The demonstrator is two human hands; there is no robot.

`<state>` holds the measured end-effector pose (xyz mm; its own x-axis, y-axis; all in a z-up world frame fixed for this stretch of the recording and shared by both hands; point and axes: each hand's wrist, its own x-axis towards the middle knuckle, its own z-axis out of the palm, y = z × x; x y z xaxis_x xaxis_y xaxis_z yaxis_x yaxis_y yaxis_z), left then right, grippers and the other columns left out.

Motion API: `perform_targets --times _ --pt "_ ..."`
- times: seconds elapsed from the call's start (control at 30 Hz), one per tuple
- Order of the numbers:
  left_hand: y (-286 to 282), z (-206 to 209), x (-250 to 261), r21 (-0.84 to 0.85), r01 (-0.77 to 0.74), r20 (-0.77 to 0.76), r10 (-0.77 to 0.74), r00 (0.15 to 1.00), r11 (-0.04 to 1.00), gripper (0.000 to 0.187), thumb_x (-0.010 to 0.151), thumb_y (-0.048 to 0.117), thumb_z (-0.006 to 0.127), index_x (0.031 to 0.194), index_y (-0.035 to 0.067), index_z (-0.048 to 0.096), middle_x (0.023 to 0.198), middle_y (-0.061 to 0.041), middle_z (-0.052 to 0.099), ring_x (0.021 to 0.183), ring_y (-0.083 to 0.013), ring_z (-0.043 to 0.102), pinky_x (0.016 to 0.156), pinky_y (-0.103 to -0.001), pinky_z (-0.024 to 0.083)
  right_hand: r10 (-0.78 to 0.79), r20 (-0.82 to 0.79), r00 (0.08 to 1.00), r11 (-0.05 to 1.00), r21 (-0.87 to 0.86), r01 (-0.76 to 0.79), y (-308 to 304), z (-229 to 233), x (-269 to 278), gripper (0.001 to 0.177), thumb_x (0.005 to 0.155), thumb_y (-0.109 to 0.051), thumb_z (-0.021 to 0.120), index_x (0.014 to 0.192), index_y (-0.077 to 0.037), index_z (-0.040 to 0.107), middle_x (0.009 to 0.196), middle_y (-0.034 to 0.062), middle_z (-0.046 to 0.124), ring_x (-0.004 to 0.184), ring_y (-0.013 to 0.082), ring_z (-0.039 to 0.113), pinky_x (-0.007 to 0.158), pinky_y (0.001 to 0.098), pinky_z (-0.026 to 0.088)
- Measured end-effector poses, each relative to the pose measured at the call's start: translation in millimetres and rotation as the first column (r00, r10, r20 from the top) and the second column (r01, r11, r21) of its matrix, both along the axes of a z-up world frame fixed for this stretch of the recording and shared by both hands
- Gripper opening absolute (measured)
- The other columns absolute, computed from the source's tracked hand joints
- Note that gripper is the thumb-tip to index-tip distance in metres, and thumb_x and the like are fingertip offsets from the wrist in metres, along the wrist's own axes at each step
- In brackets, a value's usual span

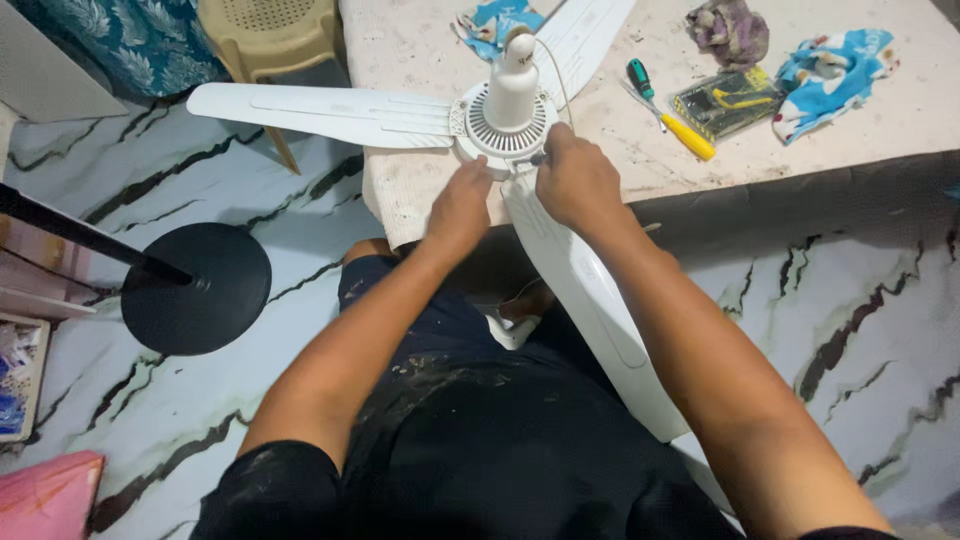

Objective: The person attaches a white fan blade to the fan hub using a screwdriver. They align the blade, insert screws, and tighten them to secure the blade to the hub.

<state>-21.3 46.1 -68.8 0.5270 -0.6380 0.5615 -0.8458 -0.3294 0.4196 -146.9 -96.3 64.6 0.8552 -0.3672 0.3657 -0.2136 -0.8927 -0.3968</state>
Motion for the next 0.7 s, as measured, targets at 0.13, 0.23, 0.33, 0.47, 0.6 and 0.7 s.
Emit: perform_targets --times 0.13,0.23,0.33,0.47,0.6,0.7 --pt "-5 -6 -5 0.097 -0.023 0.02 0.021 1.0 0.995 0.044 0.079 -0.006 0.059 0.123 -0.008 0.063 0.149 -0.026 0.049 0.138 -0.0429 0.047 0.115 -0.043 0.04 -0.039 0.023 0.999 0.997 0.061 0.038 0 -10 -5 0.015 0.091 -0.012 0.057 0.102 -0.004 0.059 0.095 0.0259 0.07 0.092 0.0481 0.066 0.081 0.058 0.049" --pt "-6 -5 -7 0.096 -0.023 0.018 0.022 1.0 0.995 0.04 0.082 -0.005 0.06 0.122 -0.01 0.063 0.15 -0.028 0.048 0.139 -0.0429 0.046 0.115 -0.043 0.039 -0.044 0.068 0.997 0.997 0.069 0.039 3 -13 -8 0.016 0.091 -0.012 0.058 0.104 -0.003 0.061 0.096 0.0263 0.07 0.092 0.0486 0.066 0.082 0.0574 0.05" --pt "-6 1 -8 0.086 -0.025 0.04 0.022 0.999 0.996 0.043 0.079 -0.003 0.062 0.121 -0.011 0.062 0.146 -0.029 0.049 0.134 -0.0436 0.048 0.113 -0.044 0.04 -0.033 0.111 0.993 0.997 0.078 0.024 6 -15 -12 0.017 0.089 -0.01 0.06 0.104 -0.003 0.061 0.097 0.0263 0.07 0.093 0.0485 0.066 0.082 0.0564 0.05" --pt "-5 14 -13 -0.024 0.004 -0.058 -0.005 0.998 1.0 0.036 0.087 0.003 0.066 0.122 -0.007 0.063 0.14 -0.024 0.056 0.132 -0.042 0.052 0.11 -0.044 0.044 -0.015 0.171 0.985 0.996 0.084 0.0 9 -17 -12 0.019 0.087 -0.009 0.063 0.104 -0.001 0.062 0.096 0.0267 0.07 0.092 0.0478 0.066 0.082 0.0552 0.051" --pt "-11 32 -20 -0.041 0.011 -0.095 -0.015 0.995 0.999 0.03 0.088 0.004 0.067 0.118 -0.002 0.067 0.135 -0.022 0.06 0.128 -0.0404 0.055 0.108 -0.045 0.045 -0.002 0.22 0.975 0.995 0.095 -0.02 11 -19 -9 0.015 0.089 -0.008 0.063 0.102 -0.001 0.063 0.095 0.0259 0.071 0.092 0.0464 0.068 0.083 0.053 0.053" --pt "-18 39 -25 -0.073 0.038 -0.079 -0.044 0.996 0.997 0.034 0.087 0.004 0.068 0.12 -0.003 0.066 0.133 -0.023 0.06 0.125 -0.0406 0.055 0.105 -0.045 0.046 0.0 0.252 0.968 0.99 0.137 -0.035 10 -20 -12 0.019 0.088 -0.011 0.067 0.103 0.0 0.064 0.091 0.0263 0.071 0.087 0.0468 0.069 0.08 0.0519 0.053"
